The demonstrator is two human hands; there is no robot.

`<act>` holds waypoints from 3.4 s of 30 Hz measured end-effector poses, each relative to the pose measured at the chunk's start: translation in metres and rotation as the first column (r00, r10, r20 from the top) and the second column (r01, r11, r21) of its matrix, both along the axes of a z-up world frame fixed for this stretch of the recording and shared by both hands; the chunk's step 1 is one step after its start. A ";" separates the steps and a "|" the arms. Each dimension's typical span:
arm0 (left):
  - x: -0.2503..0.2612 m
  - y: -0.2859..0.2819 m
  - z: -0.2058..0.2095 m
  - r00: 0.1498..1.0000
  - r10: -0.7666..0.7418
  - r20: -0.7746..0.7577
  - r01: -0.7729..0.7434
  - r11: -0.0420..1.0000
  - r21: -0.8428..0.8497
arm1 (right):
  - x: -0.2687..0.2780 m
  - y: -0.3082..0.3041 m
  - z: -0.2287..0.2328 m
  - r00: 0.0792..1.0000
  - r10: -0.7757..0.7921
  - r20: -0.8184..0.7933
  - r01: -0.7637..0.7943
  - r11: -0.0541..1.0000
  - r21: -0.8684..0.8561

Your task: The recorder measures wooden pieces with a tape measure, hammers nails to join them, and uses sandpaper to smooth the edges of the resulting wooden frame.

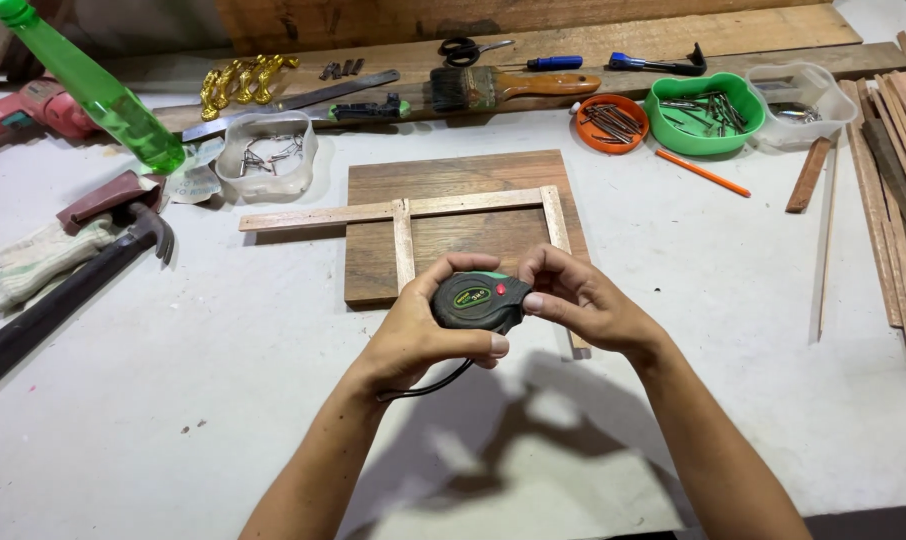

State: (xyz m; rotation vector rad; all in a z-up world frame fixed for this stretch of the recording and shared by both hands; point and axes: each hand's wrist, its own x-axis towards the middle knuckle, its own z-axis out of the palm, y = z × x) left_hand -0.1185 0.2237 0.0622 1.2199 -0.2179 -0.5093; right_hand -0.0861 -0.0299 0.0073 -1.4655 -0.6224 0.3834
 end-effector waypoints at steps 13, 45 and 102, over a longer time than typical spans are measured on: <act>0.006 0.010 -0.015 0.999 0.030 0.037 -0.038 0.972 0.232 | -0.004 0.008 -0.021 0.981 -0.014 -0.191 0.038 0.992 0.118; 0.014 -0.058 -0.060 0.992 0.053 -0.112 -0.033 0.985 0.171 | 0.062 -0.021 -0.023 0.803 -0.595 -0.032 0.588 0.800 -0.117; 0.144 0.039 -0.034 0.168 -0.875 0.453 -0.825 0.126 0.551 | 0.109 -0.041 -0.018 0.721 -0.331 0.608 0.654 0.616 -0.439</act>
